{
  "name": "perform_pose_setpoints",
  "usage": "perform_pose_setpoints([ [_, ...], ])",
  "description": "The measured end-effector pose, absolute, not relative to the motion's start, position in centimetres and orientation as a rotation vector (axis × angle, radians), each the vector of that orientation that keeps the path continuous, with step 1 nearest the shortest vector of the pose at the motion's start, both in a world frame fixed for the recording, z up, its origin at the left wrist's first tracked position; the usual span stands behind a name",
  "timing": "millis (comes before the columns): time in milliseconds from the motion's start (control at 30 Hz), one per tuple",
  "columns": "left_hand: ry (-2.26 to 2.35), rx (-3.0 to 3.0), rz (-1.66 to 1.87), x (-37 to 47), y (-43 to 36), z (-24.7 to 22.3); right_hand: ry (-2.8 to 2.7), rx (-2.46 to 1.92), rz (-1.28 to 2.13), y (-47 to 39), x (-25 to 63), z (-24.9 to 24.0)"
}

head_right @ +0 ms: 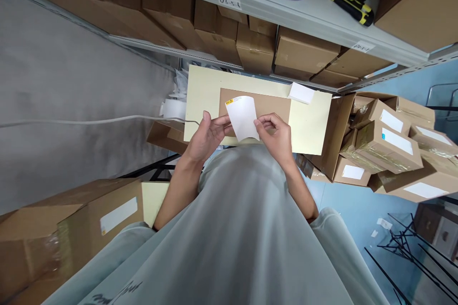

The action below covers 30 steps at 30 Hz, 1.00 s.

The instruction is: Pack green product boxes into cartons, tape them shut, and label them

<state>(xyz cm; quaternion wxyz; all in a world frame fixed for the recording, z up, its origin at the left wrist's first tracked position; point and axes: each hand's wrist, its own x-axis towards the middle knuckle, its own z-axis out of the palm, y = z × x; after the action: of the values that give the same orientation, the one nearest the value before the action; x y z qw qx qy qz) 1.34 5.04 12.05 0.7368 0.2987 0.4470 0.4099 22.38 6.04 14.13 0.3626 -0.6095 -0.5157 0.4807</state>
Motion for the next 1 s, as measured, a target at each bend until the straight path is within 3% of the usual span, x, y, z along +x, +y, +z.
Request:
perform_pose_setpoints([
  [333,1.038,0.578,0.920,1.4,5.5,11.1,-1.459,-1.423,1.180,4.1,21.7,17.8],
  [633,0.970,0.618,0.876,0.8,5.2,11.1,-1.365,-1.544,1.160,5.5,22.0,14.9],
  [1000,1.203,0.735,1.010,0.8,4.9,9.6,-1.267,-1.576,1.172,4.5,22.7,15.5],
])
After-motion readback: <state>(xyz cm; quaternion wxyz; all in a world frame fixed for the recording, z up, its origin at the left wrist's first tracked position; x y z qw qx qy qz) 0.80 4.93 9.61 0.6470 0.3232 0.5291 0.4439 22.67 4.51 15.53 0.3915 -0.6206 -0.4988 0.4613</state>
